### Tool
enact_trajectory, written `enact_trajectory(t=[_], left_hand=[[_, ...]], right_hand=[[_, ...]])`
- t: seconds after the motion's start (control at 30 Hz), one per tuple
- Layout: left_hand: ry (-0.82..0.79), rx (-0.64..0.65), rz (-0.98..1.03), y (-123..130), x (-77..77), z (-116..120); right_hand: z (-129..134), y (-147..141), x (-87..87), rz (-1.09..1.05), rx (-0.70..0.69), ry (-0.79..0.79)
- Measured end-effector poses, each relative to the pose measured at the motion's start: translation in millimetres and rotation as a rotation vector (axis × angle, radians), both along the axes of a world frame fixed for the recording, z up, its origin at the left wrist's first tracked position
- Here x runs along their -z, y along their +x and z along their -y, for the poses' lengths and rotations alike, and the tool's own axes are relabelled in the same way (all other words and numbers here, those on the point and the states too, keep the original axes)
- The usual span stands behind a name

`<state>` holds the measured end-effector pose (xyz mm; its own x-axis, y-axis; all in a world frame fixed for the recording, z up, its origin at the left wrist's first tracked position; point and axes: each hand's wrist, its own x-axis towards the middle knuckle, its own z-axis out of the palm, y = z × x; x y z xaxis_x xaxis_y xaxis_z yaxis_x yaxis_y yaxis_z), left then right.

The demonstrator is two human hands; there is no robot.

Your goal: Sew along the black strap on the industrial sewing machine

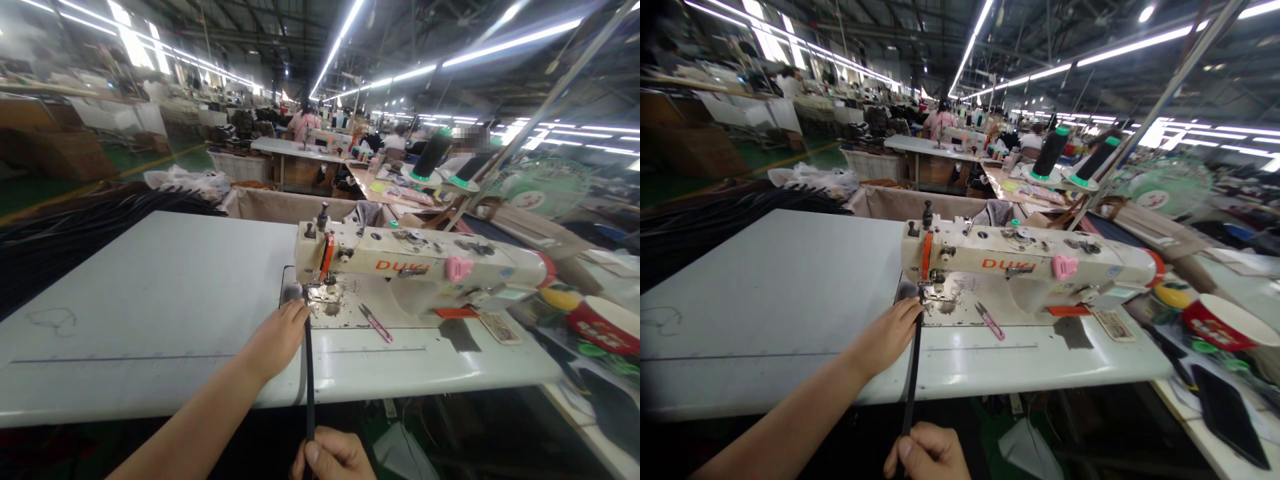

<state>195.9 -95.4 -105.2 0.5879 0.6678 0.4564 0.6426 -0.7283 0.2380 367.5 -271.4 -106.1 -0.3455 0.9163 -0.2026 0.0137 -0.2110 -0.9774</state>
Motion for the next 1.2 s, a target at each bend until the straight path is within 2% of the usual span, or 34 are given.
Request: enact_trajectory(t=[0.17, 0.33, 0.57, 0.73, 1.03, 1.2], left_hand=[[0.036, 0.028, -0.046, -1, -5.7, 3], [0.03, 0.027, -0.068, -1, -12.2, 5], [0.051, 0.015, -0.086, -1, -10.2, 4], [0.022, 0.026, -0.074, -2, -11.7, 4], [0.003, 0.023, -0.026, -3, -11.2, 4], [0.015, 0.016, -0.025, -4, -10.2, 4]], right_hand=[[0, 2, 5.6, 0.031, 0.016, 0.112], [-4, -2, 8.9, 0.092, 0.135, 0.163], [-10, -14, -7.2, -0.037, 0.223, -0.065], [-9, -17, -19.6, -0.001, 0.251, -0.063], [3, -14, -2.5, -0.049, 0.229, -0.072], [3, -13, -8.3, -0.038, 0.203, -0.05]])
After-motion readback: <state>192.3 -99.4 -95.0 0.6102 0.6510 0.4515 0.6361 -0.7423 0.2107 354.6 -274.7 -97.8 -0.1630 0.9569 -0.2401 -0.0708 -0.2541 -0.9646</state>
